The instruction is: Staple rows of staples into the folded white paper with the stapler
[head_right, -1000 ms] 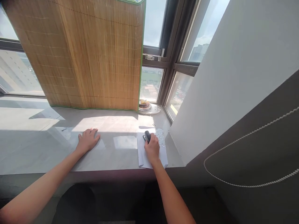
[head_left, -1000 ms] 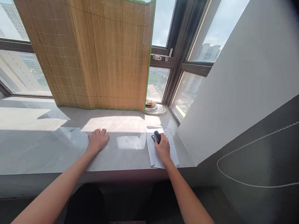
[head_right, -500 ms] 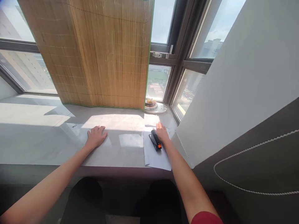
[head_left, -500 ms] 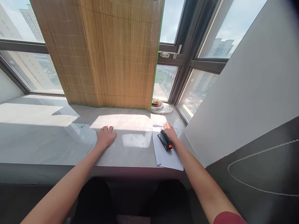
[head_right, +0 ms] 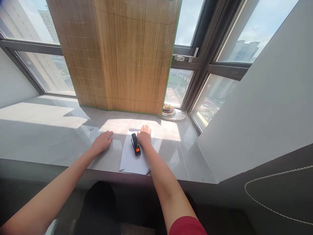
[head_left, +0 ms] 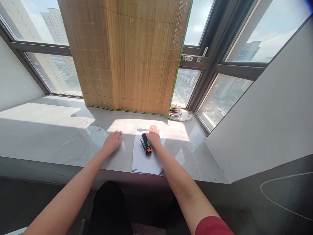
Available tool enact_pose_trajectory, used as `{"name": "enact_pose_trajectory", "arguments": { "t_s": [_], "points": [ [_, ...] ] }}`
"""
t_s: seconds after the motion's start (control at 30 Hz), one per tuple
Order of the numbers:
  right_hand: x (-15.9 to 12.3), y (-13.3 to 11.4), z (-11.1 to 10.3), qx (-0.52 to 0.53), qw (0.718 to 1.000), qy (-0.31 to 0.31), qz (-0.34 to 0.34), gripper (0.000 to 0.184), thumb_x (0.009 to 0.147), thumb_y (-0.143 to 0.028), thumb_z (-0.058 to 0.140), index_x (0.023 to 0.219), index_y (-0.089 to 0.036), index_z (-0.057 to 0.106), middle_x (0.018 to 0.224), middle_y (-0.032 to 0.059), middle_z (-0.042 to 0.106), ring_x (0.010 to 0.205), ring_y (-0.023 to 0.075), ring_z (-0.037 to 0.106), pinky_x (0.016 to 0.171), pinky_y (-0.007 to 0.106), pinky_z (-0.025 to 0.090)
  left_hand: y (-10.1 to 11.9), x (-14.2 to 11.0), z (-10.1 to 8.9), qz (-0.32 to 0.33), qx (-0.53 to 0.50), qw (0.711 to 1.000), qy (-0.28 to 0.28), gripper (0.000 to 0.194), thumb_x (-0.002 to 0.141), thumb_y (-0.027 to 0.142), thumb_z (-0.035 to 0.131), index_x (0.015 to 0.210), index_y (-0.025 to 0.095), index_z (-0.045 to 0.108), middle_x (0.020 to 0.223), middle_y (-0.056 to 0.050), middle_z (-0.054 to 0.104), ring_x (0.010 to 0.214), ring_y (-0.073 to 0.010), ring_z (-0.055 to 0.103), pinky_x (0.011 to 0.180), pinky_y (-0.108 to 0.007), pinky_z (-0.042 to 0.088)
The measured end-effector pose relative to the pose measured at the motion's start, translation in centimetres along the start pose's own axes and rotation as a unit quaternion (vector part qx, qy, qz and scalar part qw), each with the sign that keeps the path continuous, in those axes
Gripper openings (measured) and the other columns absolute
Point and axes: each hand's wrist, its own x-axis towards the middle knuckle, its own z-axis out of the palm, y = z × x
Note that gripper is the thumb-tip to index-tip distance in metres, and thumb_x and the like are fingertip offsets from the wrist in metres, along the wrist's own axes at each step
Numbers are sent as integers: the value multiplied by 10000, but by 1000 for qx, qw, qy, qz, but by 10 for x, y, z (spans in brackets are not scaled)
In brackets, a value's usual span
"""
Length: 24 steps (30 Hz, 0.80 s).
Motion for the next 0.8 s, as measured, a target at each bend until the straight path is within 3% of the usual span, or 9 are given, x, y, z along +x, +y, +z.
{"name": "enact_pose_trajectory", "arguments": {
  "t_s": [0.13,0.3,0.4,0.5,0.57,0.6,0.67,0.73,0.8],
  "points": [
    [11,-56,29,78,996,-11,-41,653,1055,-311,456,1652,-83,326,1709,228,329,1641,344,185,1304,611,133,-41,-8,1,-80,6,996,42,553,1071,369,313,1595,298,475,1729,-106,356,1604,-413,247,1219,-784,175],
    [22,-91,44,116,990,-33,-74,607,1050,-291,445,1623,-110,364,1673,195,418,1642,308,173,1310,595,112,-47,-6,10,-81,-14,995,59,548,1067,347,297,1581,275,472,1716,-137,366,1597,-429,240,1184,-847,146],
    [25,-95,29,151,985,-22,-85,572,1030,-282,466,1582,-137,420,1688,161,402,1637,281,189,1324,550,113,-44,-6,10,-75,-8,995,64,544,1069,334,279,1567,261,485,1707,-150,375,1591,-424,254,1184,-844,162],
    [4,-94,-19,247,966,43,-66,494,1043,-311,408,1490,-130,510,1673,162,415,1602,277,282,1318,515,202,-44,-7,9,-72,-4,995,66,541,1068,330,274,1555,256,498,1699,-159,386,1587,-426,265,1182,-840,176],
    [-38,-93,-67,354,930,85,-47,451,1060,-397,370,1373,-161,594,1530,162,571,1480,282,479,1243,489,374,-44,-7,8,-71,-3,995,73,538,1068,331,278,1552,250,499,1694,-164,392,1582,-431,270,1176,-847,177],
    [-69,-91,-92,412,906,84,-56,453,1076,-441,323,1320,-200,619,1427,141,643,1383,278,577,1177,487,457,-43,-7,8,-70,-3,995,75,536,1068,331,279,1548,246,501,1691,-164,397,1579,-434,273,1171,-854,176],
    [-147,-86,-140,484,867,79,-87,487,1089,-492,228,1272,-302,637,1348,93,673,1302,280,634,1103,528,519,-42,-8,6,-66,-3,995,77,530,1068,332,282,1536,239,513,1683,-162,410,1571,-438,284,1162,-867,173],
    [-234,-76,-178,474,873,95,-70,452,1056,-546,270,1285,-403,632,1286,94,670,1303,329,622,1057,618,527,-39,-10,3,-64,-7,995,73,521,1065,330,299,1522,232,529,1675,-164,423,1565,-439,291,1160,-872,174],
    [-314,-63,-205,397,908,91,-93,363,929,-624,541,1250,-497,655,1156,119,668,1304,399,596,980,666,541,-35,-13,-2,-63,-12,996,65,513,1062,323,330,1519,217,537,1669,-180,427,1561,-439,296,1166,-865,177]
  ]
}}
